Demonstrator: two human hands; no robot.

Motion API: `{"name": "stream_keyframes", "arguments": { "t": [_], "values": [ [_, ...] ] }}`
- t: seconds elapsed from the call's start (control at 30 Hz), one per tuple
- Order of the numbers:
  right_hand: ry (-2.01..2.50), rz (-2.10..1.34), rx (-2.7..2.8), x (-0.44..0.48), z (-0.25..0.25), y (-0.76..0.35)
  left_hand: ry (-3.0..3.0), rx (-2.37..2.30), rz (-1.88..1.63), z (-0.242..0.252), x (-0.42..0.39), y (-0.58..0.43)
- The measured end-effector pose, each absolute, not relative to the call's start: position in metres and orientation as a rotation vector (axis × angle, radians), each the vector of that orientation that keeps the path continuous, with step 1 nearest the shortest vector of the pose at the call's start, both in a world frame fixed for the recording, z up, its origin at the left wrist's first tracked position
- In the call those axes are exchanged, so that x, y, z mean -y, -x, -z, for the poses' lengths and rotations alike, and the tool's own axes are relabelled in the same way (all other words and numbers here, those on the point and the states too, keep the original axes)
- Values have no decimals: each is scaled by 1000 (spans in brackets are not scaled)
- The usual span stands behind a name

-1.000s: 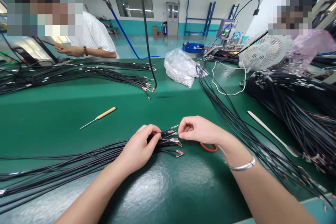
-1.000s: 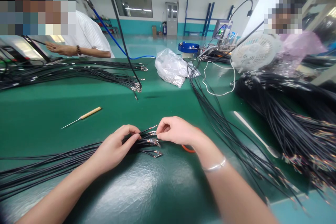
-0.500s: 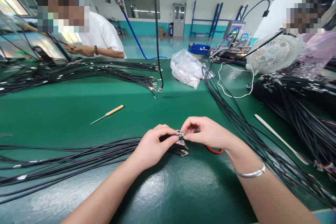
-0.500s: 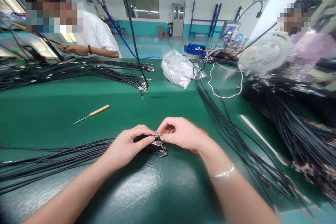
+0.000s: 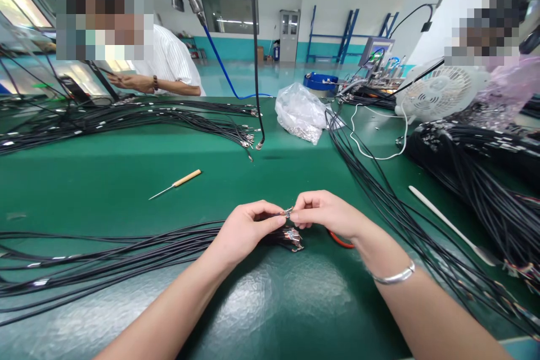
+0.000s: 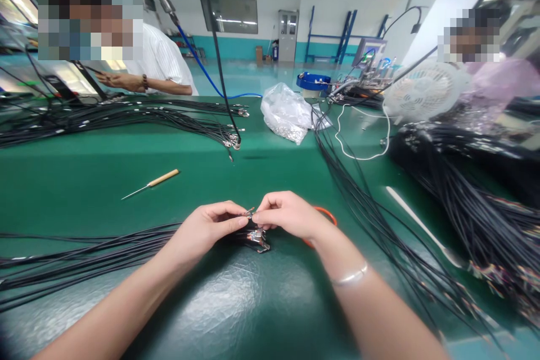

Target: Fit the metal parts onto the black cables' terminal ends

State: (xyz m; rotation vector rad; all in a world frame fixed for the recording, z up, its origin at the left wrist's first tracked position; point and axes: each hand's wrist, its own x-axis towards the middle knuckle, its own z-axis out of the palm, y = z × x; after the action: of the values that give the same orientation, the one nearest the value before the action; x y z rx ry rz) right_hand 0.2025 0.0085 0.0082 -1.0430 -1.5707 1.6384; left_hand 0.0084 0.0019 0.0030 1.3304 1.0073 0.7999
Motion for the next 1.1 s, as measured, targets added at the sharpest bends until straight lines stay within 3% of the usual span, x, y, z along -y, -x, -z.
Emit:
{"name": "stream_keyframes", "arguments": {
  "t": [0.73,1.1],
  "values": [
    [1103,-1777,1349,-8,-7,-194,-1183,-1070,-868,0,-8,-5],
    [1114,-1505,1525,-10,0,-192,-1420,-1040,-782,-1,-9,1]
  ]
}}
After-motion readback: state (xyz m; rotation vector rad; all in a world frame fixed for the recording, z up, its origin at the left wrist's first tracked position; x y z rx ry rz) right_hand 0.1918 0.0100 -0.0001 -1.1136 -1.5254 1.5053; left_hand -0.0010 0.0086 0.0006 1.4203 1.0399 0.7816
